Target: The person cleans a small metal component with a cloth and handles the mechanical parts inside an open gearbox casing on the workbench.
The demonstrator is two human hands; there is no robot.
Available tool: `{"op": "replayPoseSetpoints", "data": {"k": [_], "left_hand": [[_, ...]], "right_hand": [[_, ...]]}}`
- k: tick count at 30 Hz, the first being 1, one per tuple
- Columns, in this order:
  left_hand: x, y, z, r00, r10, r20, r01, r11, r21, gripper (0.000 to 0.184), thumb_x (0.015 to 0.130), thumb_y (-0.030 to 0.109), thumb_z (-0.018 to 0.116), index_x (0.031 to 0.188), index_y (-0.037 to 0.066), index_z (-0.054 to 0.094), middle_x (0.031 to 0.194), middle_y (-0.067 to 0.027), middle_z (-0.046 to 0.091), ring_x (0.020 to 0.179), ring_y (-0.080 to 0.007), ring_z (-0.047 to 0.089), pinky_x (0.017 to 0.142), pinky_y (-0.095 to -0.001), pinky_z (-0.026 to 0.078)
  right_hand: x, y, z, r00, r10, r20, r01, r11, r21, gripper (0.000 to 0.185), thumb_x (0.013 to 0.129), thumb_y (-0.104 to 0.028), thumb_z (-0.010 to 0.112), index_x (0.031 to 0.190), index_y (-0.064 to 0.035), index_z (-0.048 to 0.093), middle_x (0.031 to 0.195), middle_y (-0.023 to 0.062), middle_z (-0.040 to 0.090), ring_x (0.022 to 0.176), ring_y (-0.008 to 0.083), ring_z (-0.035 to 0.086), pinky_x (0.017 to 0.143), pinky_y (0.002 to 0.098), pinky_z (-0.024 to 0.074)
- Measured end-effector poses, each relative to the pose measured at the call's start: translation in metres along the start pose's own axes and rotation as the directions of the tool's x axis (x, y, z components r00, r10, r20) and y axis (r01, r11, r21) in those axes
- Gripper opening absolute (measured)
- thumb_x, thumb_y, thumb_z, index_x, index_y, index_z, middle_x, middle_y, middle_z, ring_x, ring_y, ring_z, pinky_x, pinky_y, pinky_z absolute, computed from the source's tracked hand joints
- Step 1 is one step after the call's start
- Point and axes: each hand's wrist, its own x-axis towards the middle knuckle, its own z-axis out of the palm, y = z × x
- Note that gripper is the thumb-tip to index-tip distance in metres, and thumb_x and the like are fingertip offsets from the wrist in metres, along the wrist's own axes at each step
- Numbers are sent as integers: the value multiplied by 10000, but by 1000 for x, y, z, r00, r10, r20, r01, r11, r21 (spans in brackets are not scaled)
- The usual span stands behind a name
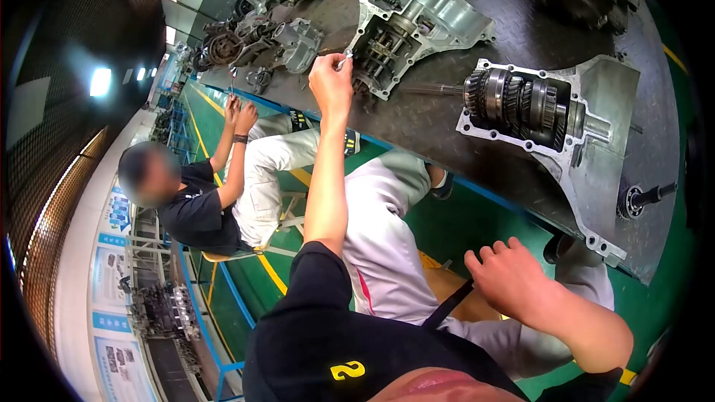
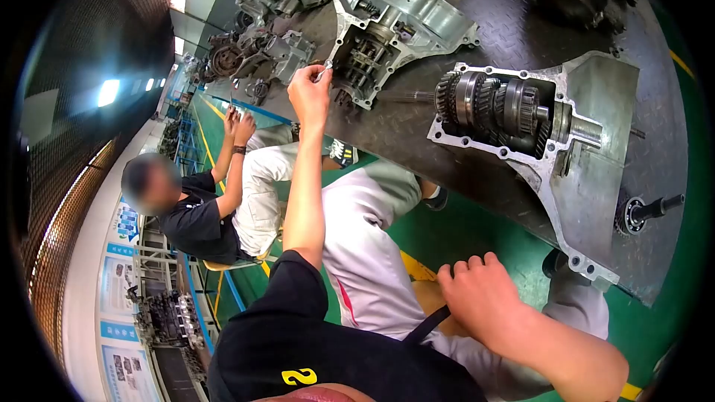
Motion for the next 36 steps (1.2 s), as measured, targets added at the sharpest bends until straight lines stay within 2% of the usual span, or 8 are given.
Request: {"op": "replayPoseSetpoints", "data": {"k": [2,3,5,14,24,27,29,36], "left_hand": [[0,-1,3,998,36,-50,-35,999,6,171,817,153,746,907,8,729,927,-165,686,851,-334,671,780,-416,515],[2,-3,0,998,35,-53,-35,999,5,171,817,153,746,907,8,729,927,-165,686,851,-334,671,780,-416,515],[3,-4,1,997,30,-68,-30,1000,-2,169,817,149,743,907,7,729,928,-163,687,860,-341,666,783,-419,511],[6,-5,4,994,26,-102,-25,1000,6,170,819,152,739,912,10,734,933,-158,691,869,-344,661,797,-420,505],[7,-3,6,994,11,-112,-11,1000,2,168,822,157,740,904,10,735,926,-157,692,870,-338,665,798,-420,506],[8,-5,7,991,36,-126,-30,998,52,223,813,211,764,915,14,746,911,-152,709,826,-303,692,776,-386,526],[8,-7,7,991,41,-128,-33,997,63,224,811,215,765,913,16,748,911,-153,711,825,-302,693,779,-388,526],[8,-13,7,992,-14,-124,16,1000,7,237,815,230,768,914,16,749,898,-154,715,821,-297,692,772,-380,521]], "right_hand": [[-1,2,3,1000,17,-3,-17,1000,-8,366,854,-249,674,1145,-43,591,906,106,667,869,279,647,782,406,471],[0,0,1,1000,16,-3,-16,1000,-11,366,854,-249,674,1145,-43,591,906,106,667,869,279,647,782,406,471],[0,0,1,1000,1,-27,-1,1000,-16,342,795,-133,642,1111,-7,609,891,102,666,866,263,651,805,389,488],[0,-2,4,997,4,-72,-6,1000,-18,344,783,-129,644,1103,-8,612,875,98,663,843,261,648,774,380,480],[-1,-4,-1,999,-6,-42,5,999,-32,352,782,-129,650,1109,-4,611,887,99,660,852,251,642,777,372,473],[-1,-5,-2,1000,-3,-31,2,999,-35,371,782,-130,652,1128,-2,609,892,97,661,861,249,641,781,368,470],[-2,-5,-4,1000,-1,-2,1,999,-38,372,855,-168,616,1194,-18,587,902,110,661,846,267,641,769,388,463],[-3,-4,-5,1000,-4,-3,4,1000,-31,380,850,-161,618,1197,-12,582,905,114,659,850,269,641,768,390,464]]}}
